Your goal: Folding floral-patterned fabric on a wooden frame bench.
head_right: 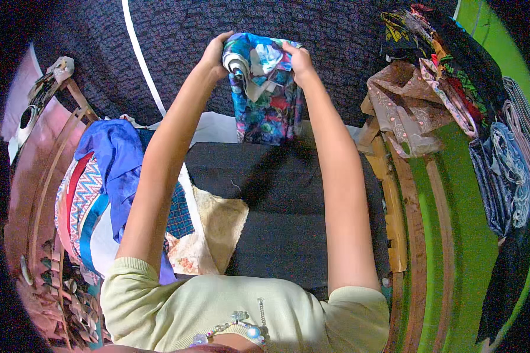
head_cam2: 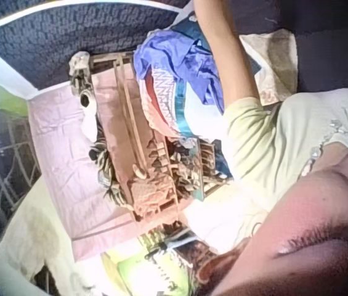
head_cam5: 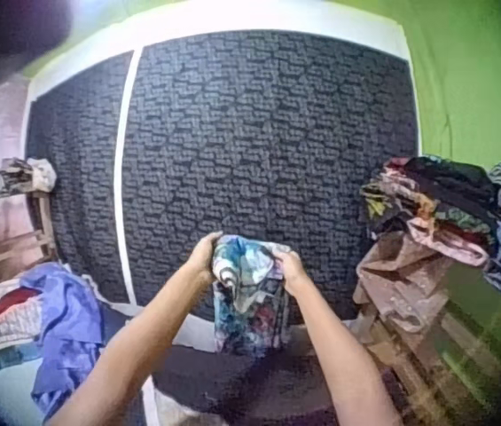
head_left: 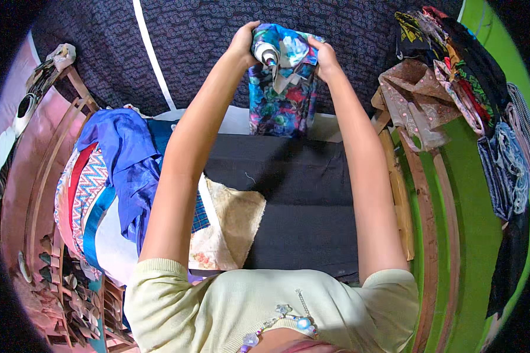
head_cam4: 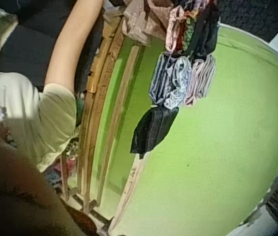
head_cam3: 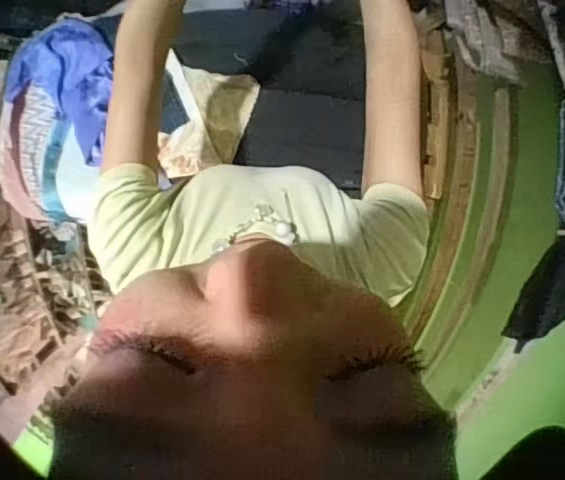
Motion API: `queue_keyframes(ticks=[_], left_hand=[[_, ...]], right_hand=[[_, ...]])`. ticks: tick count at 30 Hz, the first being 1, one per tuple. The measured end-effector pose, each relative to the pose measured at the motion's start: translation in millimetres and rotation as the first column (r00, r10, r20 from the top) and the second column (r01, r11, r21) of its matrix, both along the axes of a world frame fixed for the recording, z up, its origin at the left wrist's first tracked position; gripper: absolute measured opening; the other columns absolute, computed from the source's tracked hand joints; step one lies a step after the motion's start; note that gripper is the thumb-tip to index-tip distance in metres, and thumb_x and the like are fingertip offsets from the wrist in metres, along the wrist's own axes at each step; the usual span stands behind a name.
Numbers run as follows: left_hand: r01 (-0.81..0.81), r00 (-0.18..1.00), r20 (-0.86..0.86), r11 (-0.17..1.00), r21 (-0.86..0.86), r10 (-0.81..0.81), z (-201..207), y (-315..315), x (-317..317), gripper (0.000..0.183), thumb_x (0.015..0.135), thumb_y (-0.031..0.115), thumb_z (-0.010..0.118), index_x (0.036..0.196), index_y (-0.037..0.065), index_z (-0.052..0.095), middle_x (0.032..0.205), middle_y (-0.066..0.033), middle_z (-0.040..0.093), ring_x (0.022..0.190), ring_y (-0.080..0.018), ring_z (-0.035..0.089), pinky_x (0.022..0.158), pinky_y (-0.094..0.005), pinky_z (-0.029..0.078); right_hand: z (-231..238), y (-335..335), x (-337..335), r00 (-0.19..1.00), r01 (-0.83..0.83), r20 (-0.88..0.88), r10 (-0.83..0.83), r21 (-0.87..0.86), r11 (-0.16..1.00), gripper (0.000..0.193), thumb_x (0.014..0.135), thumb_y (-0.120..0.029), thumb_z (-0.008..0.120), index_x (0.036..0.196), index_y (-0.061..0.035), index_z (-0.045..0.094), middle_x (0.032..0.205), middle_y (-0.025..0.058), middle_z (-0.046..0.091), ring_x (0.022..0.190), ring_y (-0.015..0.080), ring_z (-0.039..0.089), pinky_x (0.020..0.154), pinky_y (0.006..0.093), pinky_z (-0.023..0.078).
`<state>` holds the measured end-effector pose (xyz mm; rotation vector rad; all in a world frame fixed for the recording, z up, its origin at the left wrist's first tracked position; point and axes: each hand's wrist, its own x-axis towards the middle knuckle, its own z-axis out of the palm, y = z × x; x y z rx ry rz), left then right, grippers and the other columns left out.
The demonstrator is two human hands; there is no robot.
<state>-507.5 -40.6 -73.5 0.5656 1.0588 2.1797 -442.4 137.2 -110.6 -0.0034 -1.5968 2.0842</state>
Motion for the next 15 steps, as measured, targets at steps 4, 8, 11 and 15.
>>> queue_keyframes(ticks=[4, 8, 11, 15], left_hand=[[-0.048, 0.991, -0.120, 0.998, 0.048, 0.053, 2, -29, 23, 0.028, 0.082, 0.029, 0.043, 0.086, 0.003, 0.055, 0.083, -0.0109, 0.059, 0.075, -0.0223, 0.057, 0.075, -0.0394, 0.046], [-0.082, 0.976, -0.195, 0.994, 0.072, 0.095, -46, -78, 89, 0.031, 0.080, 0.029, 0.049, 0.099, 0.005, 0.052, 0.095, -0.0083, 0.056, 0.086, -0.0202, 0.054, 0.081, -0.0357, 0.043], [-0.060, 0.996, -0.069, 0.986, -0.153, 0.050, -108, -141, 156, 0.037, 0.077, 0.027, 0.052, 0.106, 0.004, 0.051, 0.101, -0.0100, 0.055, 0.092, -0.0209, 0.053, 0.083, -0.0345, 0.041], [0.053, 0.995, 0.098, 0.919, -0.392, -0.015, -196, -193, 221, 0.036, 0.073, 0.022, 0.053, 0.103, 0.000, 0.052, 0.095, -0.0066, 0.057, 0.086, -0.0179, 0.053, 0.079, -0.0319, 0.042]], right_hand=[[14, -29, 35, 0.998, 0.044, -0.042, -0.042, 0.045, 0.998, 0.022, 0.084, -0.021, 0.049, 0.091, -0.0013, 0.057, 0.087, 0.0075, 0.061, 0.077, 0.0176, 0.059, 0.072, 0.0326, 0.046], [-9, -58, 104, 0.999, -0.052, -0.008, 0.053, 0.082, 0.995, 0.019, 0.083, -0.019, 0.050, 0.090, -0.0018, 0.057, 0.086, 0.0069, 0.060, 0.076, 0.0152, 0.058, 0.070, 0.0294, 0.047], [-56, -108, 184, 0.974, -0.109, 0.207, 0.093, 0.066, 0.992, 0.018, 0.080, -0.016, 0.052, 0.092, -0.0022, 0.056, 0.087, 0.0065, 0.060, 0.078, 0.0139, 0.057, 0.071, 0.0284, 0.046], [-169, -140, 258, 0.878, -0.221, 0.415, 0.238, -0.089, 0.971, 0.025, 0.078, -0.016, 0.056, 0.097, -0.0001, 0.052, 0.092, 0.0069, 0.057, 0.082, 0.0143, 0.055, 0.074, 0.0279, 0.043]])
